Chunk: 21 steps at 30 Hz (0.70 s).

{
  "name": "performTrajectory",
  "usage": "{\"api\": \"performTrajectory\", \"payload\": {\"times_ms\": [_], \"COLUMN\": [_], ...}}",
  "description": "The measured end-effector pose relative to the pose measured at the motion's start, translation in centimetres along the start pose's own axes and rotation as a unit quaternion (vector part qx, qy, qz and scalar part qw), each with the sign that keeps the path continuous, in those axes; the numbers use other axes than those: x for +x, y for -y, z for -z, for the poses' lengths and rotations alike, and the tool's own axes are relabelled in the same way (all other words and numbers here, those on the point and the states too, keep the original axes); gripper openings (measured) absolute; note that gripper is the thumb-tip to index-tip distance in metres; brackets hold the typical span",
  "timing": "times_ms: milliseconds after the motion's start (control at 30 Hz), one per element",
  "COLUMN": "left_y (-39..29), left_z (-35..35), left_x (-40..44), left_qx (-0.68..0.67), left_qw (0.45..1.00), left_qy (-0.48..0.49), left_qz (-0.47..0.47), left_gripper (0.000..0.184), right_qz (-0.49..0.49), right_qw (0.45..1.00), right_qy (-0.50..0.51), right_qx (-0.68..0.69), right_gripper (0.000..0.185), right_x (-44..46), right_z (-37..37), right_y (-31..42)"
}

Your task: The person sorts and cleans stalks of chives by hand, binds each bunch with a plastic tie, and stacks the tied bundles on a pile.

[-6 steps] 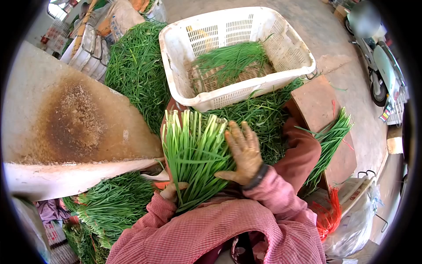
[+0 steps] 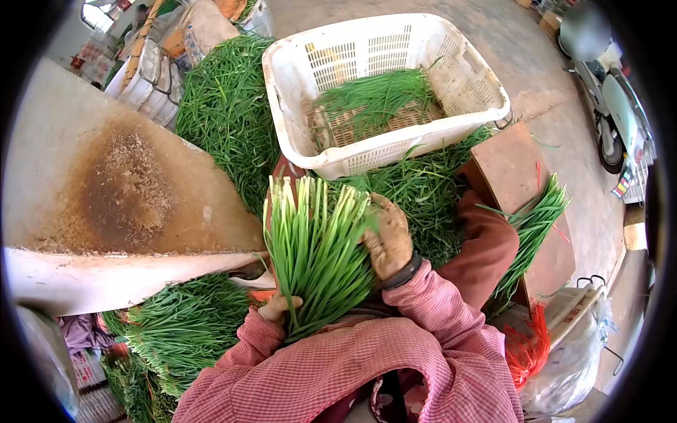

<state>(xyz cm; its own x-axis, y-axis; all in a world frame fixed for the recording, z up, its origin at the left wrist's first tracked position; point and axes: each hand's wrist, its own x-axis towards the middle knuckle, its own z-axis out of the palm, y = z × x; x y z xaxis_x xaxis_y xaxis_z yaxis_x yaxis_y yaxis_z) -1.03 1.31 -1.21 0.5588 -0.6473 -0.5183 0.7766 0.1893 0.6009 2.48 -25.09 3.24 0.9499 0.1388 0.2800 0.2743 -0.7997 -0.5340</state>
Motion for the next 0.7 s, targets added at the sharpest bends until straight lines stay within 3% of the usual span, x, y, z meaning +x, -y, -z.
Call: {"api": "performTrajectory", "payload": {"times_ms": [33, 67, 100, 167, 200, 233, 300, 367, 433, 467, 500, 533, 567, 633, 700], "left_y": [0.1, 0.3, 0.5, 0.7, 0.5, 0.7, 1.7, 2.2, 2.5, 2.6, 2.5, 2.4, 2.3, 2.1, 1.8], "left_z": [0.0, -0.1, -0.3, -0.8, -1.5, -0.8, 1.6, 2.2, 3.0, 3.2, 3.3, 3.4, 3.5, 3.8, 4.2], "left_x": [0.1, 0.2, 0.3, 0.9, 1.0, 1.2, 1.4, 1.5, 0.9, 0.8, 0.8, 0.8, 0.9, 1.0, 0.9], "left_qx": [0.041, 0.081, 0.121, 0.201, 0.199, 0.199, 0.242, 0.263, 0.239, 0.215, 0.186, 0.15, 0.12, 0.07, 0.044], "left_qw": [0.999, 0.996, 0.991, 0.976, 0.974, 0.974, 0.966, 0.958, 0.968, 0.975, 0.981, 0.987, 0.991, 0.995, 0.994], "left_qy": [0.004, 0.008, 0.014, 0.028, 0.007, 0.011, 0.04, 0.032, -0.017, -0.035, -0.045, -0.05, -0.05, -0.049, -0.051], "left_qz": [-0.018, -0.035, -0.051, -0.084, -0.109, -0.108, -0.079, -0.109, -0.069, -0.048, -0.024, 0.001, 0.021, 0.059, 0.083], "left_gripper": [0.064, 0.066, 0.068, 0.071, 0.067, 0.067, 0.057, 0.051, 0.048, 0.048, 0.048, 0.048, 0.048, 0.048, 0.048], "right_qz": [-0.109, -0.15, -0.175, -0.203, -0.2, -0.221, -0.277, -0.255, -0.377, -0.428, -0.44, -0.486, -0.467, -0.304, -0.272], "right_qw": [0.914, 0.805, 0.657, 0.807, 0.806, 0.75, 0.691, 0.676, 0.75, 0.863, 0.896, 0.843, 0.858, 0.941, 0.93], "right_qy": [-0.07, -0.112, -0.172, -0.16, -0.169, -0.179, -0.249, -0.336, -0.318, -0.179, -0.025, 0.048, 0.048, -0.109, -0.099], "right_qx": [0.385, 0.563, 0.713, 0.532, 0.53, 0.596, 0.62, 0.604, 0.441, 0.203, -0.055, -0.226, -0.207, -0.101, 0.225], "right_gripper": [0.022, 0.021, 0.024, 0.028, 0.029, 0.031, 0.03, 0.027, 0.029, 0.04, 0.057, 0.082, 0.089, 0.087, 0.083], "right_x": [0.0, 0.1, 0.5, 0.6, 0.9, 1.6, 2.7, 3.6, 3.0, 1.8, 1.1, 0.9, -0.2, -5.2, -9.1], "right_z": [-0.5, -1.2, -1.4, -0.1, -0.2, 0.3, 1.0, 1.6, 2.2, 2.6, 3.0, 4.3, 5.1, 3.1, 1.9], "right_y": [-0.4, -1.2, -1.6, -2.4, -3.4, -4.2, -7.2, -12.3, -17.9, -20.0, -21.2, -17.4, -15.8, -14.9, -10.1]}}
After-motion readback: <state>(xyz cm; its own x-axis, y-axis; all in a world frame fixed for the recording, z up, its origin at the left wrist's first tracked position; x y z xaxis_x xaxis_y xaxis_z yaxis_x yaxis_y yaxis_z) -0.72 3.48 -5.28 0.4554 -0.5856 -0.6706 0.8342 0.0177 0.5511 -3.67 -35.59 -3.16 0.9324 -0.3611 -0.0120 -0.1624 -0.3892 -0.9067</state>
